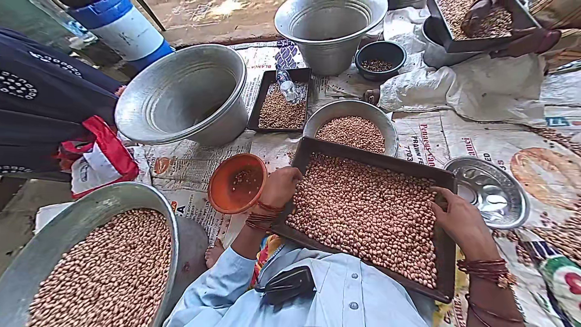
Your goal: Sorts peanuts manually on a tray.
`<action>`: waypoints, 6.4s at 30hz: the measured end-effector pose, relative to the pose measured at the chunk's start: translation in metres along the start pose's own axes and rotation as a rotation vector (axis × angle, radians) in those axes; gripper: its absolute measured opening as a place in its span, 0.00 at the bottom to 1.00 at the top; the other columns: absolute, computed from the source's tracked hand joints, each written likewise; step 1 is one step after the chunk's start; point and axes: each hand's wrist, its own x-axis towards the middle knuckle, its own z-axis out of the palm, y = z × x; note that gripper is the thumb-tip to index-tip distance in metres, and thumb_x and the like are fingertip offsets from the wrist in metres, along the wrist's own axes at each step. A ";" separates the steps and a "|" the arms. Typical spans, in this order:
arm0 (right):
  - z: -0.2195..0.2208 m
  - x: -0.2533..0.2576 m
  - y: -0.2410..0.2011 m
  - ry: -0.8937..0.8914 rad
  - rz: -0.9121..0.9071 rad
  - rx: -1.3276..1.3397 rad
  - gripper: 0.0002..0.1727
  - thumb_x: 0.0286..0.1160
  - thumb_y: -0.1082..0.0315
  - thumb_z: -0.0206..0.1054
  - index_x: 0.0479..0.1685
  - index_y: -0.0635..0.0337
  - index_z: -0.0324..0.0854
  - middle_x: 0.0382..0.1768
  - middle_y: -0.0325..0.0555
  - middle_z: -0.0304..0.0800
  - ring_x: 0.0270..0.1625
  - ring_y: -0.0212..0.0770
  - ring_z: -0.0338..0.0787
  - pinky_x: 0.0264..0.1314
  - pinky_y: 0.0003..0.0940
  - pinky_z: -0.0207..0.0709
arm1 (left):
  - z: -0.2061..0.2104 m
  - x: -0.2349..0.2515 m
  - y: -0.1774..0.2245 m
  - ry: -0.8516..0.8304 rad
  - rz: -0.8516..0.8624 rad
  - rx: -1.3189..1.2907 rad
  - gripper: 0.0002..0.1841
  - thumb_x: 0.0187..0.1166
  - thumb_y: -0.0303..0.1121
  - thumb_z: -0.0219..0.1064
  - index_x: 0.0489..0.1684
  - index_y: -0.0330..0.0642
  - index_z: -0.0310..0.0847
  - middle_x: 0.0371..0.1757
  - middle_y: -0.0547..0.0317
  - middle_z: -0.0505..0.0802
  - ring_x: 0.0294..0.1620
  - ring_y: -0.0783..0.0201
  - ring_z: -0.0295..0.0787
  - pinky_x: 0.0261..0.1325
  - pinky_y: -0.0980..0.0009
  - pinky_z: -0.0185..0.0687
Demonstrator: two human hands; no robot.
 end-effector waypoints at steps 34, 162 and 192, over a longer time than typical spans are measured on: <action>0.053 -0.015 -0.009 -0.031 -0.072 -0.065 0.15 0.79 0.70 0.65 0.60 0.66 0.88 0.57 0.63 0.92 0.61 0.63 0.91 0.63 0.61 0.80 | 0.094 0.034 0.118 -0.249 0.442 -0.221 0.15 0.86 0.31 0.58 0.60 0.38 0.87 0.38 0.46 0.91 0.37 0.52 0.86 0.50 0.53 0.81; 0.076 -0.035 -0.029 -0.193 -0.134 1.073 0.09 0.70 0.72 0.53 0.46 0.56 0.75 0.31 0.27 0.78 0.22 0.20 0.73 0.24 0.17 0.69 | 0.089 -0.030 0.054 -0.415 0.477 -0.177 0.11 0.79 0.32 0.70 0.51 0.37 0.91 0.49 0.41 0.94 0.48 0.45 0.91 0.58 0.45 0.83; 0.096 -0.079 -0.076 -0.295 -0.384 0.130 0.13 0.77 0.61 0.70 0.49 0.59 0.92 0.44 0.59 0.91 0.45 0.58 0.93 0.47 0.56 0.83 | 0.072 -0.012 0.035 -0.358 0.381 -0.375 0.11 0.82 0.34 0.68 0.48 0.35 0.90 0.32 0.57 0.89 0.30 0.67 0.79 0.41 0.68 0.77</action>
